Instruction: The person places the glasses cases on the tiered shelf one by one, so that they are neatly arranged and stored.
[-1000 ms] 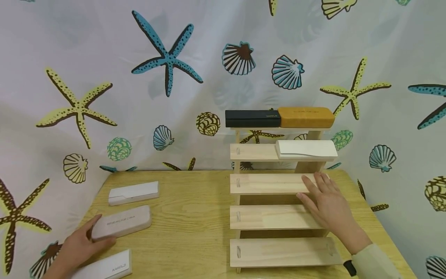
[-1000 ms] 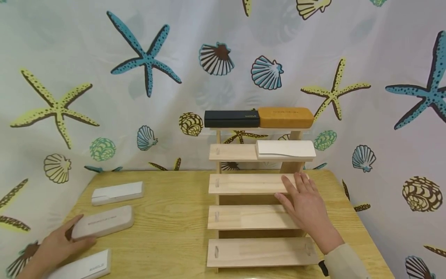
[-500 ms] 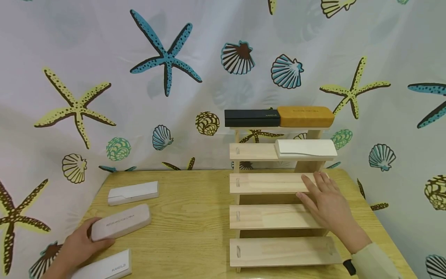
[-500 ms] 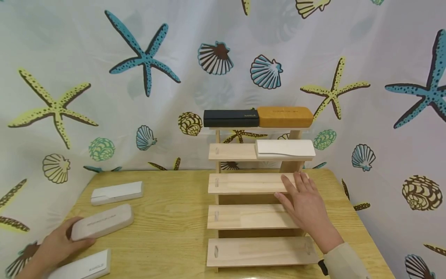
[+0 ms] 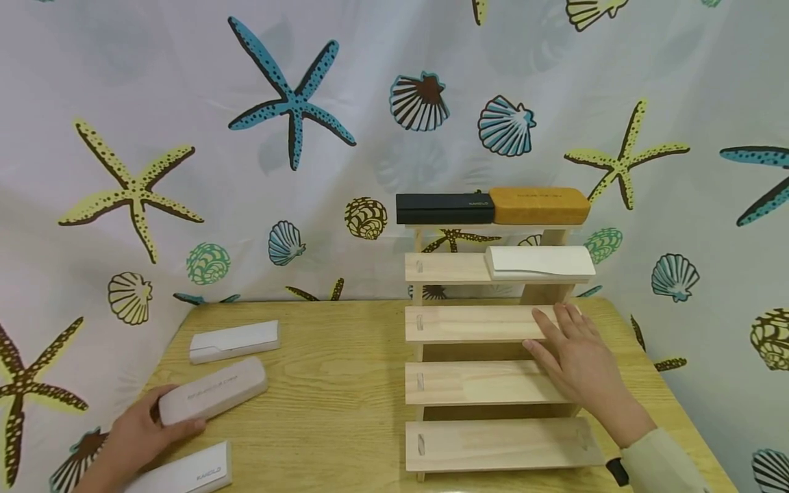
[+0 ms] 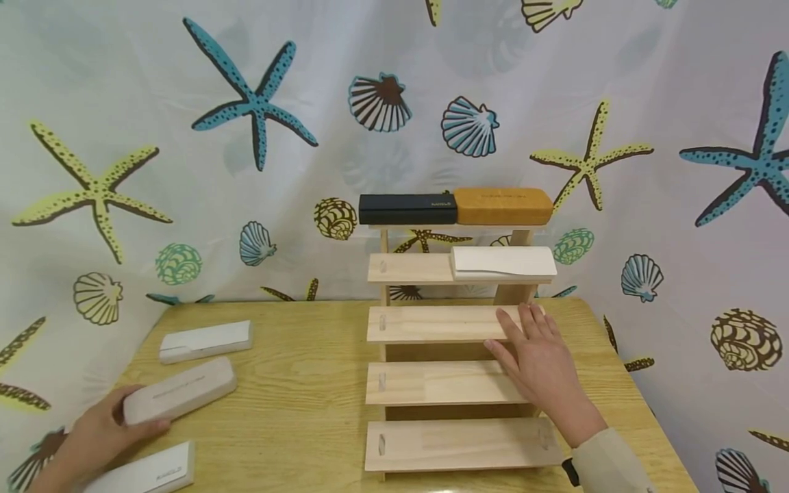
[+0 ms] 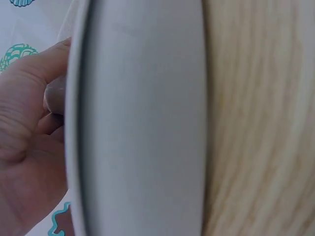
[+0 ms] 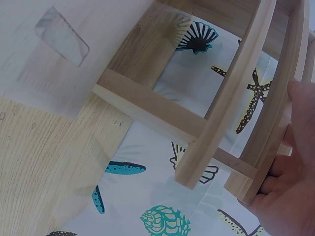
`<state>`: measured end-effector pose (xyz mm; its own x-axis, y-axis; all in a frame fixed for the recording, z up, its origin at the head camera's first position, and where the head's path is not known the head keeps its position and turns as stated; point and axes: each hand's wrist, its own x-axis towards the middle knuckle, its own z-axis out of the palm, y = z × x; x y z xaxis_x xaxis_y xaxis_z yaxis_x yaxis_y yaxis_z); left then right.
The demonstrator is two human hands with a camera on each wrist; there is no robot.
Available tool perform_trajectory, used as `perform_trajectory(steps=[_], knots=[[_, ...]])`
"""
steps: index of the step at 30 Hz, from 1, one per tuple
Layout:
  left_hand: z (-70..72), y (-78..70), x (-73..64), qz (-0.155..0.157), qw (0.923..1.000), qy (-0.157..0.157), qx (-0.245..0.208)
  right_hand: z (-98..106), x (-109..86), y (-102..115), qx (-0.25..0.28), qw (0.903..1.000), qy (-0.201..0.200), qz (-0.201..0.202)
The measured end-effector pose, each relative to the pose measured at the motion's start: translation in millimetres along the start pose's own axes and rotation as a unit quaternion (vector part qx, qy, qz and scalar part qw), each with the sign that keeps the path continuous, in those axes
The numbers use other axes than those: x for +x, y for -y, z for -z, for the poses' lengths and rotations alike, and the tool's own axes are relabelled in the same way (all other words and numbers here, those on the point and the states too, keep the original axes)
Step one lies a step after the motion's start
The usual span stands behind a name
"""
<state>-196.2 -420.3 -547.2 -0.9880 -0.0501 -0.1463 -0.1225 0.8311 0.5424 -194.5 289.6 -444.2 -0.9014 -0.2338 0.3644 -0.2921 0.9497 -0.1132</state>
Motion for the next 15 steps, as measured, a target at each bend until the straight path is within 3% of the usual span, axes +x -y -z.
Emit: perform_trajectory(steps=[4,12,15], knots=[[4.2,-6.1,-1.1,-0.018,0.9995,-0.026,-0.004,-0.6,0.2,0.1,0.000,1.0000,-0.004,0.000],[10.7,-25.8,-2.5,0.002,0.9994,-0.005,-0.034,-0.5,0.2,0.5,0.000,1.0000,0.004,-0.003],[12.1,-37.7,-2.4,-0.006,0.9986,-0.008,-0.052,-0.5,-0.1,0.0,-0.002,1.0000,0.002,-0.004]])
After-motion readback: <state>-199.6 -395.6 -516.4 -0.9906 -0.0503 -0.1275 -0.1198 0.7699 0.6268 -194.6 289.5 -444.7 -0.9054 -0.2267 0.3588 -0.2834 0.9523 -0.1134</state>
